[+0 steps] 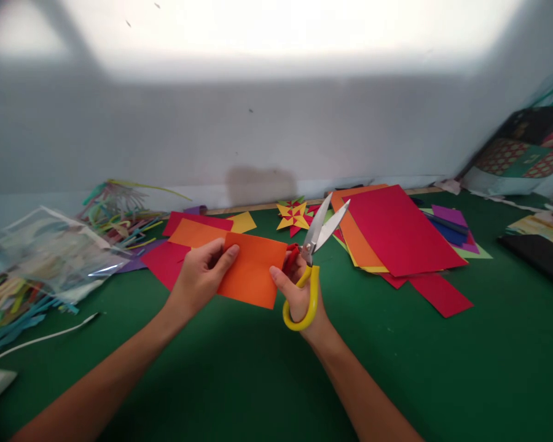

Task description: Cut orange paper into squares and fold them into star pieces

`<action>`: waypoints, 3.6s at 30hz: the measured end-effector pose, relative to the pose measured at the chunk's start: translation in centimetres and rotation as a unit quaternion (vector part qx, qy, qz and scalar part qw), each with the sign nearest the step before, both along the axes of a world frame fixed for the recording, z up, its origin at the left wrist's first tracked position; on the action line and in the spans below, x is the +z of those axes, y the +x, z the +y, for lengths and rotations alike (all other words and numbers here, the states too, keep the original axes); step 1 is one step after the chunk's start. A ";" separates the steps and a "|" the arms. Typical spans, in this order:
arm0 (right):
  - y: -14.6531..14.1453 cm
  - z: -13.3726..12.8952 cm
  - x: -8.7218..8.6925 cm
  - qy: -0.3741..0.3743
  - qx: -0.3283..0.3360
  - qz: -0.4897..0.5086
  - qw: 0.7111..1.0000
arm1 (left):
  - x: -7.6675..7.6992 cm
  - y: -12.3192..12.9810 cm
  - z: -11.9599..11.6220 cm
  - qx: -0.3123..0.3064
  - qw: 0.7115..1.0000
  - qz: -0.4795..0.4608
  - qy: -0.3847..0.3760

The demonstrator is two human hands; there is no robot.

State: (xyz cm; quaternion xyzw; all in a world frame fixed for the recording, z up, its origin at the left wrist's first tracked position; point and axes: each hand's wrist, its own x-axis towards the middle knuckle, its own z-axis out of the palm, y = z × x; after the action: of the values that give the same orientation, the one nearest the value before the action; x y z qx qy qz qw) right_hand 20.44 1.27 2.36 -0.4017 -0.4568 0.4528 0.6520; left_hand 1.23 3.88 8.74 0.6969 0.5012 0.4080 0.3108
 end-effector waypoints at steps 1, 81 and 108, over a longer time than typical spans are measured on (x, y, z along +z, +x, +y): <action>0.0 0.0 -0.1 -0.001 0.000 0.001 1.000 | 0.0 0.0 0.0 0.002 1.000 0.002 0.002; 0.2 0.1 0.4 -0.023 0.008 0.049 0.999 | 1.0 -1.4 0.8 -0.098 0.992 0.017 -0.083; -4.2 -4.7 1.6 -0.141 0.413 0.224 0.872 | 0.1 -5.0 4.8 0.085 0.878 -0.438 -0.174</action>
State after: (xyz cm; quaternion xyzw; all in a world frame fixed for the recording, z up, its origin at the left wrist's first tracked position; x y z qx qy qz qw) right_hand 16.24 -3.42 3.98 -0.1519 -0.3539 0.8179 0.4274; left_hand -3.80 8.69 8.87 0.3365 0.4338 0.6024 0.5794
